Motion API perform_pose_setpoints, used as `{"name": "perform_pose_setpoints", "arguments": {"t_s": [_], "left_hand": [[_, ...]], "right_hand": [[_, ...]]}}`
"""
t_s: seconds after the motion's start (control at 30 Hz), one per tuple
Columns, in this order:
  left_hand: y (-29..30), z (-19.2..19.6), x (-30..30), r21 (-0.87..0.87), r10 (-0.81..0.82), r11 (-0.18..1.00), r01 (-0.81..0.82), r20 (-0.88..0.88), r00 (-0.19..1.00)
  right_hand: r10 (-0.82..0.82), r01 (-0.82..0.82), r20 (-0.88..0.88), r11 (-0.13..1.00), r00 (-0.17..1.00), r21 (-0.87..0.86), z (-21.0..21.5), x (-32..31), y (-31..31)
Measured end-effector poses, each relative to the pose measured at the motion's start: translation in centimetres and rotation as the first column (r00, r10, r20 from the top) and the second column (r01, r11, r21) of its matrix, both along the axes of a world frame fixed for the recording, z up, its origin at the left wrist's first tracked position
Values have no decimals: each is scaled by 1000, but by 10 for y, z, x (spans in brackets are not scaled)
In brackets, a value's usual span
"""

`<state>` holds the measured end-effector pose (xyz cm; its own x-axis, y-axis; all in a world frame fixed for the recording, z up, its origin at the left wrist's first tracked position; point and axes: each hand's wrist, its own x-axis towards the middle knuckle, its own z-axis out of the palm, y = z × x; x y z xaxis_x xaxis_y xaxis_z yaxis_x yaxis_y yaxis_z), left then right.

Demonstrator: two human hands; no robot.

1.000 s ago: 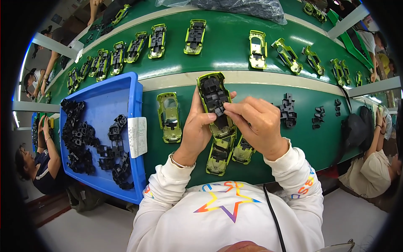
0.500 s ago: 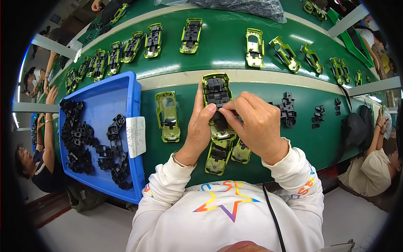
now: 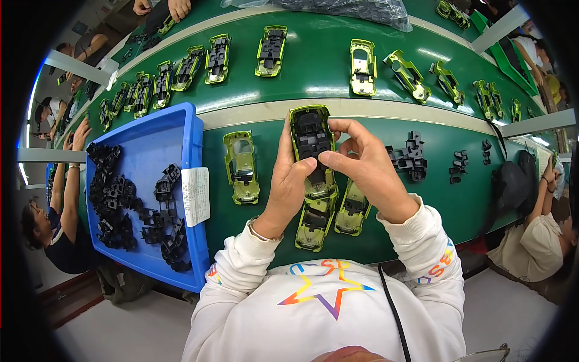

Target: The person assembles toy cars by inserting black interior pieces into green car bodies and placing them on the table. They then retrieve small black components from a sack onto the table and attach them to black plastic bases by hand.

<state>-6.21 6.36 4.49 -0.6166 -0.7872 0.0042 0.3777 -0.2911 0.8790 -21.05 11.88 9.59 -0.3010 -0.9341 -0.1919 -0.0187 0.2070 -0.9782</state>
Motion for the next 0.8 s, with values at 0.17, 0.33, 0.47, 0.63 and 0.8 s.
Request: {"name": "perform_pose_setpoints", "arguments": {"t_s": [0.17,0.33,0.47,0.63,0.8], "left_hand": [[-4,2,-4,7,55,998,-56,73,996],[-30,14,-33,203,77,975,-93,86,993],[-95,-9,-69,279,110,950,-143,133,985],[-170,-36,-118,37,285,950,-311,312,906],[-229,-62,-136,-489,470,841,-231,448,761]], "right_hand": [[108,-108,14,991,994,77,-1,-11,-9],[29,-40,-157,997,987,-66,-8,-35,-12],[-139,87,-237,972,961,-219,-7,-69,13],[-259,247,-107,962,960,-114,-14,-106,84],[-449,438,-121,892,885,-111,-13,-114,132]]}}
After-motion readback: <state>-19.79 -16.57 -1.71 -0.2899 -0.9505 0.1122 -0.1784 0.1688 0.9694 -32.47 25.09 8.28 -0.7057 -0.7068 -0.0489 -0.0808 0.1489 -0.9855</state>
